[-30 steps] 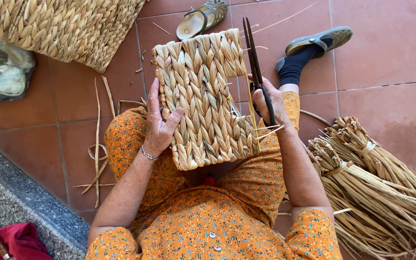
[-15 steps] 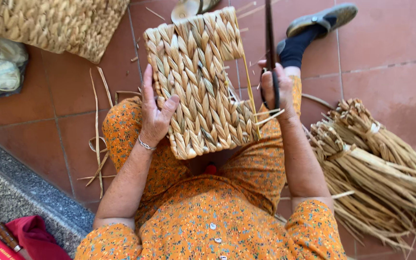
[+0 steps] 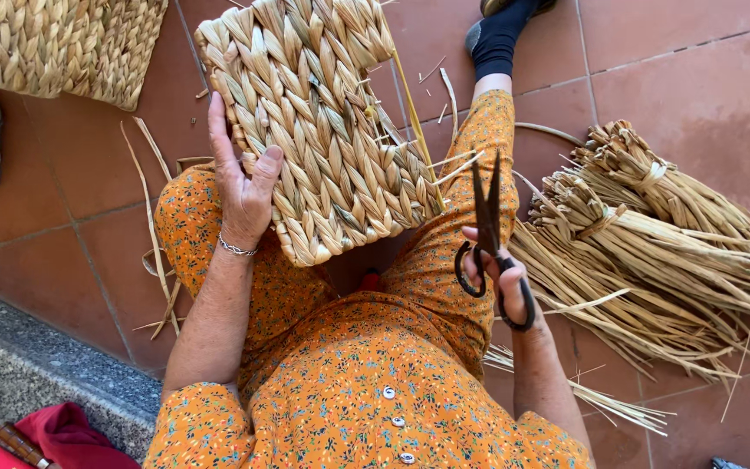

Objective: The person sits on the floor weaving a water hyacinth basket, tucking and pressing woven strands into the basket rim by hand. They then use scissors to trim the protruding straw ends around the basket, rotating the basket to reach different sides.

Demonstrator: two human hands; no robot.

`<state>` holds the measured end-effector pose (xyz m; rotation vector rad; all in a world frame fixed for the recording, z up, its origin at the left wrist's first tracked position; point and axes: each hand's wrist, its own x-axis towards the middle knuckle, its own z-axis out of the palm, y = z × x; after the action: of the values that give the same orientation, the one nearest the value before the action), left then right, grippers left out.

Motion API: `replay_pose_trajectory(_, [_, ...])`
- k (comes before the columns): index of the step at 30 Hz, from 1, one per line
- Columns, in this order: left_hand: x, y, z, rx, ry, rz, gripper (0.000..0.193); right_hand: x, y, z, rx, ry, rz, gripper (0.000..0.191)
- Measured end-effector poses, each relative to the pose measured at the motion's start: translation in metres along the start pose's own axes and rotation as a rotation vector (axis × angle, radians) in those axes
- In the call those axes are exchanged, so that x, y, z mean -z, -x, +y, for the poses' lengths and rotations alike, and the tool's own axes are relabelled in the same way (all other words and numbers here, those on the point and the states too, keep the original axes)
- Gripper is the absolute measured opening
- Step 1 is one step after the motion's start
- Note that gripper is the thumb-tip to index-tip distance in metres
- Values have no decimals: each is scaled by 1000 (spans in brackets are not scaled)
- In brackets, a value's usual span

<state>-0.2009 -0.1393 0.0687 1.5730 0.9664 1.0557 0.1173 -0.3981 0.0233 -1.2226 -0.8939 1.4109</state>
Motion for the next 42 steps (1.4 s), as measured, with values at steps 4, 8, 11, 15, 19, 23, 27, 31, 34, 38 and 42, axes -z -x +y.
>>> replay_pose_trajectory(4, [1,0,-2,-12,-32,8,81,-25,-5,-15,13,114,12,113])
replay_pose_trajectory(8, [2,0,-3,-28,-86,14,81,-35,-22,-30,-9,248,49,112])
replay_pose_trajectory(11, [0,0,-3,-20,-43,12,82,-38,-29,-39,11,293,57,108])
replay_pose_trajectory(15, [1,1,-4,-11,-49,17,82,-39,-33,-41,36,364,66,105])
replay_pose_trajectory(19, [1,1,-6,-18,-16,10,83,-41,-33,-37,49,412,95,99])
replay_pose_trajectory(23, [1,1,-7,-8,-27,8,83,-43,-31,-35,109,447,122,81])
replay_pose_trajectory(27, [2,1,-6,5,-82,18,84,-47,-30,-31,102,577,194,61])
replay_pose_trajectory(31, [1,1,-6,-23,-9,19,84,-49,-32,-22,215,593,250,57])
replay_pose_trajectory(34, [3,-1,-1,-3,-111,23,84,-48,-34,-12,160,341,291,63])
replay_pose_trajectory(38, [1,7,21,-133,-393,102,80,-41,-28,-5,150,33,321,71])
replay_pose_trajectory(42, [-10,66,63,-497,-830,-83,80,-33,-20,1,176,55,387,78])
